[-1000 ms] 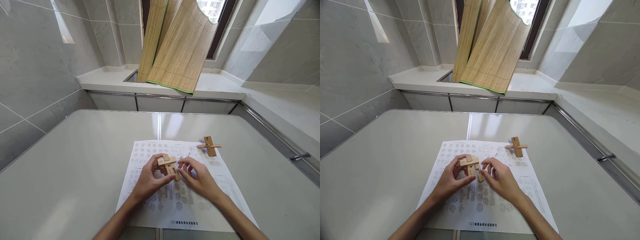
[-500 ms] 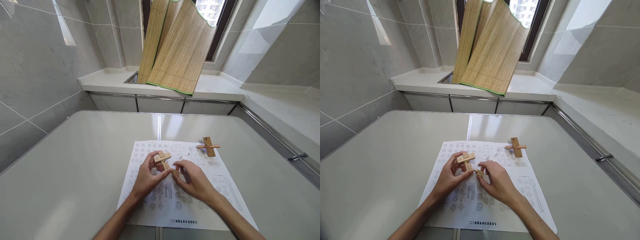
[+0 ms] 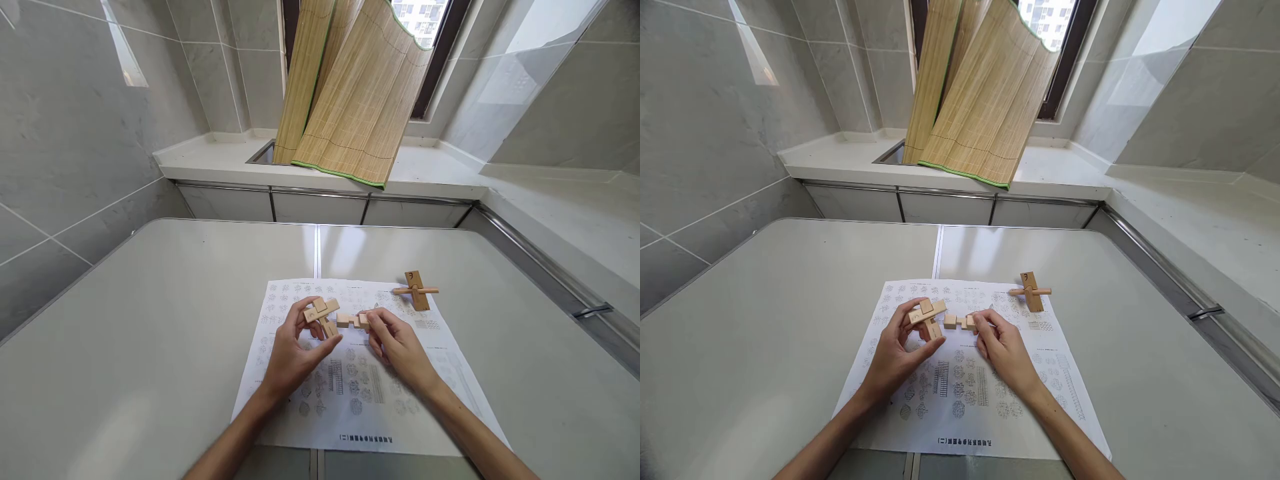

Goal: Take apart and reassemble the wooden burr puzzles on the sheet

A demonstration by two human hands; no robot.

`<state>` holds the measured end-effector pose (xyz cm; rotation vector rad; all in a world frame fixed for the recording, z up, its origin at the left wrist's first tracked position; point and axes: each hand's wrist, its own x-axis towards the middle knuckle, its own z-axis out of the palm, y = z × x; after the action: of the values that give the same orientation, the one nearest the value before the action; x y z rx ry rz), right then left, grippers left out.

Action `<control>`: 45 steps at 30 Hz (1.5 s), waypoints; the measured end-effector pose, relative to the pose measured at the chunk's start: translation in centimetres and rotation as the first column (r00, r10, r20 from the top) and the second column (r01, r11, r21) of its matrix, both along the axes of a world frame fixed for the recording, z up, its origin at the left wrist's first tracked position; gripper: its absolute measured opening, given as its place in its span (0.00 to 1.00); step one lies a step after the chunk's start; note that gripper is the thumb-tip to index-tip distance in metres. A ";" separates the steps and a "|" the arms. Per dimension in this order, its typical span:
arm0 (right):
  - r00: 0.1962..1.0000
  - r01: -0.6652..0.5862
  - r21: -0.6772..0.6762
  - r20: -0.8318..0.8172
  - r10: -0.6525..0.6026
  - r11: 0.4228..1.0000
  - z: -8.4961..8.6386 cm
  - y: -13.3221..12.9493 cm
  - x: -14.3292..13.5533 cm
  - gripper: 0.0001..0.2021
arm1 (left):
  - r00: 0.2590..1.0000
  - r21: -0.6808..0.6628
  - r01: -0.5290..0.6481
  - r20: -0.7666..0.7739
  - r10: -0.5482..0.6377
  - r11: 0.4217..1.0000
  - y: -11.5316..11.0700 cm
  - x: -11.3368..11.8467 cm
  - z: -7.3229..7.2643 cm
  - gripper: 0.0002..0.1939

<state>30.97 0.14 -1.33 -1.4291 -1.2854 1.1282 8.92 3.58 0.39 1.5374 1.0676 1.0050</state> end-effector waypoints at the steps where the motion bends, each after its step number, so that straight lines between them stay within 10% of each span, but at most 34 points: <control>1: 0.999 0.032 0.013 0.023 -0.033 0.999 -0.1 -0.1 -0.1 0.23 | 1.000 0.027 0.010 -0.018 -0.010 1.000 -0.1 0.0 0.1 0.33; 9: 0.952 0.105 0.144 0.270 -0.142 0.984 0.3 -0.2 -0.3 0.26 | 0.996 0.077 0.060 -0.075 -0.054 0.995 -0.4 0.2 -0.1 0.33; 45: 0.883 -0.114 0.410 0.458 -0.097 0.905 -1.4 -1.9 -1.0 0.09 | 0.957 0.251 0.179 -0.271 -0.108 0.951 -1.0 0.7 -0.9 0.31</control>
<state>29.93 -1.79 -2.76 -1.3955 -1.7521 0.4514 9.58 2.57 -0.54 1.9836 1.0010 0.8969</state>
